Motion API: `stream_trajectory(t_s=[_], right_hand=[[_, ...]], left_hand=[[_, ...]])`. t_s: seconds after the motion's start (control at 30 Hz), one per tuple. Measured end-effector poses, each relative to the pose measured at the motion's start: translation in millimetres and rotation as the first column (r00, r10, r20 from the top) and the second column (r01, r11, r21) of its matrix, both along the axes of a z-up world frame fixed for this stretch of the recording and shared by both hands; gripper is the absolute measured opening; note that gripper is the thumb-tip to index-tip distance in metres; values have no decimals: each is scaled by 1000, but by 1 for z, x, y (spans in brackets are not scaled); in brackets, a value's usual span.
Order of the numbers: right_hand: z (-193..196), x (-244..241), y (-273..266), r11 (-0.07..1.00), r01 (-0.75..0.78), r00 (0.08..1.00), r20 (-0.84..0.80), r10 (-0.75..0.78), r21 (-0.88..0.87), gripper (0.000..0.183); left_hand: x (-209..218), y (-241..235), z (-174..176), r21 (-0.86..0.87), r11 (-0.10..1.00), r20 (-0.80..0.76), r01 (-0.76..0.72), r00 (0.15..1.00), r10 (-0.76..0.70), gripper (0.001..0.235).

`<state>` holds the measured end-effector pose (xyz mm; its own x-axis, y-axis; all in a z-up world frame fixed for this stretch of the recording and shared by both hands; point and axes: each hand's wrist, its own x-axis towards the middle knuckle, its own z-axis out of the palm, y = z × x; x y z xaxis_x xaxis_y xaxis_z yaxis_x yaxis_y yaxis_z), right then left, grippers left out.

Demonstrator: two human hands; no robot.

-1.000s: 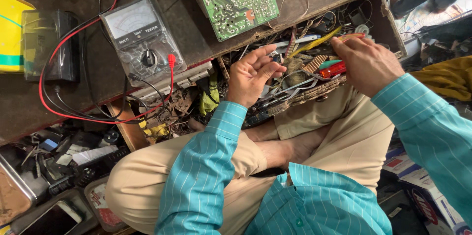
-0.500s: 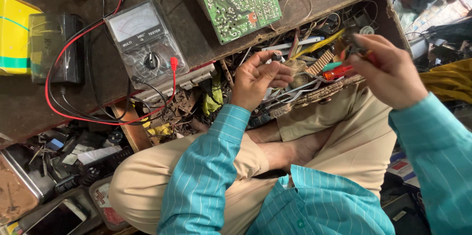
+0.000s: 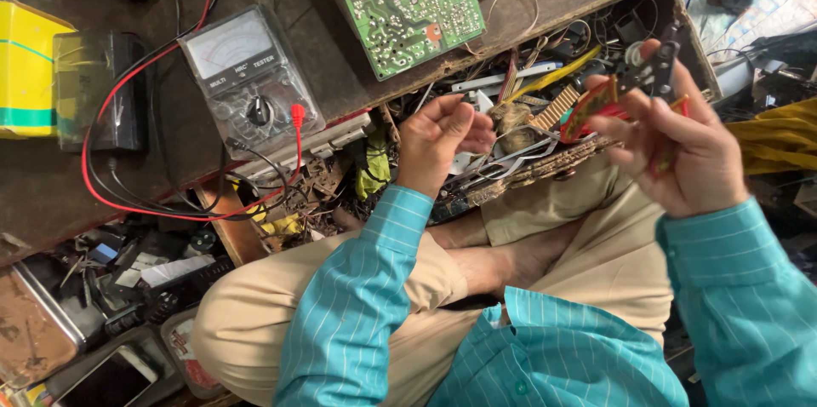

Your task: The person sits cross-legged on the floor and works on a small blue electronic component. They use a screwdriver to pry open the component's casing, then use pliers to remove a small internal part. The person then handles a small white circular object and a thin wire, appearing to prepare them for connection or installation.

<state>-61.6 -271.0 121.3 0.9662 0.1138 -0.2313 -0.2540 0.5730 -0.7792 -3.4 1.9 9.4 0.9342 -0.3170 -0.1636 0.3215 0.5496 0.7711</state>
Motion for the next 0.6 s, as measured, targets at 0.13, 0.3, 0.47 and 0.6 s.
stream_trajectory(t_s=[0.13, 0.3, 0.47, 0.6], right_hand=[[-7, 21, -17, 274, -36, 969, 34, 246, -961, 60], [-3, 50, -23, -282, 191, 810, -12, 587, -940, 62], [-6, 69, -29, -181, 270, 755, 92, 649, -946, 62], [-12, 75, -47, -328, 33, 751, -193, 632, -944, 26]], left_hand=[[-12, 5, 10, 28, 993, -11, -112, 994, 112, 24], [-23, 12, 24, -37, 991, 72, -132, 988, 134, 26], [-22, 11, 24, -40, 994, -57, -103, 993, 100, 36], [-19, 12, 17, -131, 989, -109, -75, 992, 61, 36]])
